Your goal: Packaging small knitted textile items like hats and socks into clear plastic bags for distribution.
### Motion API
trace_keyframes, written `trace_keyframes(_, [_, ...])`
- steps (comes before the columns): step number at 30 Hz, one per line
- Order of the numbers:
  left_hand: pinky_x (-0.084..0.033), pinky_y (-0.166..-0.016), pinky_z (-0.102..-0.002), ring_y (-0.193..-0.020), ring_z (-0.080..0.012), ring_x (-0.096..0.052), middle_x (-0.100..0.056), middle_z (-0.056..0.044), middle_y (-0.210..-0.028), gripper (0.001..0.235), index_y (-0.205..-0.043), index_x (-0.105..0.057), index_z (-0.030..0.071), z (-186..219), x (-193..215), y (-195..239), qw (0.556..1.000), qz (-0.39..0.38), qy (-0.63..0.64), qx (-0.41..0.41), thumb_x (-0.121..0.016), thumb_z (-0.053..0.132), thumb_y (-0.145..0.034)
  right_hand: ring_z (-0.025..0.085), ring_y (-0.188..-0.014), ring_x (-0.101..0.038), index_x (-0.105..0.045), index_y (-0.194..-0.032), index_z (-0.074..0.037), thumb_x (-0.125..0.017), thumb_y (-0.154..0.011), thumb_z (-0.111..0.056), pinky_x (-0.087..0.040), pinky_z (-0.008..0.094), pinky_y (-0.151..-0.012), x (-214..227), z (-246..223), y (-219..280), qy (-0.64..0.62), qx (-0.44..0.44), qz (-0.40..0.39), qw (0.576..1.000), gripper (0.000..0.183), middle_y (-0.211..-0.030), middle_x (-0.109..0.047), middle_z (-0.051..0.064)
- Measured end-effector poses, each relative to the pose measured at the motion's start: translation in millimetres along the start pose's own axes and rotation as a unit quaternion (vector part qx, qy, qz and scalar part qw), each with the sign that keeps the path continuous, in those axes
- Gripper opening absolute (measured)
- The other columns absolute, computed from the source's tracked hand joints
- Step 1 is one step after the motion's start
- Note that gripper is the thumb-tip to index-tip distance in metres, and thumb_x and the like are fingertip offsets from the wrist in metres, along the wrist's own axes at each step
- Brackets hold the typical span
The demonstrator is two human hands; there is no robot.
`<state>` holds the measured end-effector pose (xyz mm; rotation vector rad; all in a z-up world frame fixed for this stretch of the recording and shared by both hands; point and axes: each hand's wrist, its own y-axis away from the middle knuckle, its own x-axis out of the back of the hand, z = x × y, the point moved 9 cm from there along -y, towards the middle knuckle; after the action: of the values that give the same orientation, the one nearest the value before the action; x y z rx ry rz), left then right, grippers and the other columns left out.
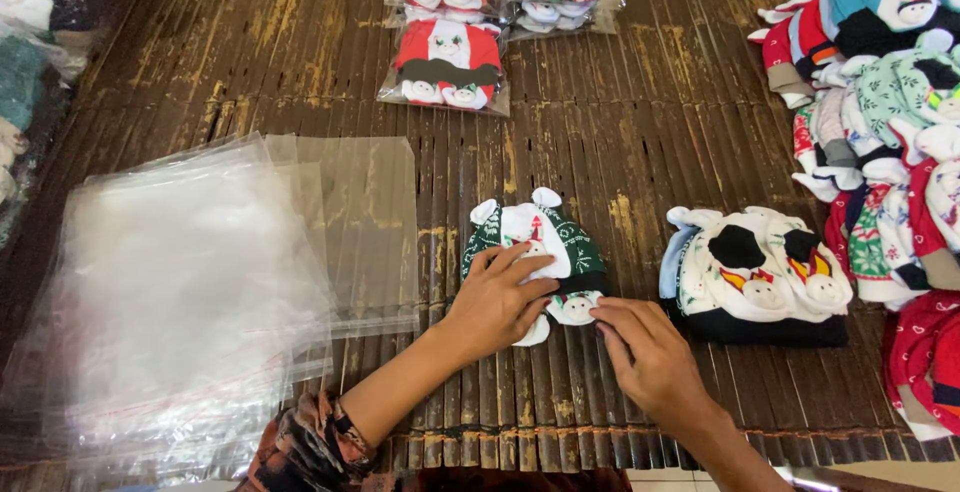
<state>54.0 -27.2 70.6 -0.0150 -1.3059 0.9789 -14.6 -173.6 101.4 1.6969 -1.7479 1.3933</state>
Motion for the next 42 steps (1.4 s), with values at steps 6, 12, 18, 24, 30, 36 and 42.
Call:
trace_keyframes(6, [-0.036,-0.105,-0.046,-0.131,-0.0316,-0.054,-0.068,-0.008,-0.129,0.022,-0.107,-0.079,0.011,-5,-6,-1,1.000,0.002,0.017,0.016,-0.072,0.013,-0.086,0.025,-0.105,-0.057,-0.063,-0.130,-0.005,-0.066,-0.090,-0.016,-0.048,0.038,-0.094,-45,-5,1,0.164,0.125,-0.043,0.977,0.042,-0.126,-0.061,0.010])
trace_keyframes(12, [-0.033,-0.108,-0.051,-0.131,-0.0329,-0.049,-0.062,-0.009,-0.131,0.024,-0.110,-0.078,0.011,3,0,4,0.999,0.022,-0.027,0.002,-0.071,0.015,-0.087,0.021,-0.100,-0.060,-0.065,-0.124,-0.004,-0.071,-0.083,-0.009,-0.049,0.035,-0.091,-33,-18,-3,0.165,0.160,0.015,0.973,0.042,-0.119,-0.067,0.006])
trace_keyframes(18, [-0.029,-0.113,-0.055,-0.133,-0.0355,-0.047,-0.061,-0.010,-0.135,0.032,-0.113,-0.076,0.011,3,-3,4,0.999,0.014,-0.029,-0.014,-0.071,0.012,-0.082,0.021,-0.105,-0.061,-0.066,-0.127,-0.004,-0.071,-0.084,-0.010,-0.050,0.036,-0.093,-41,-8,15,0.140,0.139,-0.020,0.980,0.044,-0.124,-0.068,0.007])
trace_keyframes(24, [-0.024,-0.116,-0.058,-0.137,-0.0375,-0.043,-0.058,-0.014,-0.141,0.034,-0.118,-0.075,0.009,2,-16,8,0.999,-0.037,-0.031,-0.016,-0.070,0.015,-0.085,0.022,-0.107,-0.066,-0.066,-0.125,-0.005,-0.068,-0.085,-0.005,-0.057,0.033,-0.090,-36,21,16,0.025,0.076,-0.065,0.995,0.041,-0.127,-0.071,0.014])
trace_keyframes(30, [-0.024,-0.116,-0.054,-0.141,-0.0313,-0.045,-0.059,-0.011,-0.142,0.025,-0.110,-0.079,0.012,-5,4,1,0.998,-0.036,0.047,0.015,-0.073,0.022,-0.087,0.020,-0.089,-0.067,-0.073,-0.107,0.002,-0.065,-0.077,0.012,-0.055,0.031,-0.081,11,5,-19,0.008,0.041,0.038,0.998,0.032,-0.108,-0.074,0.011])
trace_keyframes(36, [-0.035,-0.108,-0.045,-0.117,-0.0231,-0.060,-0.070,-0.006,-0.120,0.012,-0.092,-0.079,0.008,-19,40,-5,0.997,0.023,0.061,0.049,-0.077,0.008,-0.079,0.020,-0.088,-0.060,-0.072,-0.111,0.000,-0.069,-0.084,0.000,-0.051,0.032,-0.078,-12,-2,-20,0.069,0.069,-0.006,0.995,0.027,-0.107,-0.068,0.008])
trace_keyframes(42, [-0.056,-0.089,-0.031,-0.084,-0.0185,-0.061,-0.068,-0.004,-0.095,0.014,-0.095,-0.078,0.006,-16,28,3,0.996,-0.057,0.068,0.033,-0.078,0.009,-0.082,0.021,-0.089,-0.057,-0.065,-0.101,-0.008,-0.061,-0.092,-0.011,-0.049,0.034,-0.082,-35,17,-19,0.087,0.046,-0.054,0.994,0.011,-0.105,-0.064,0.003])
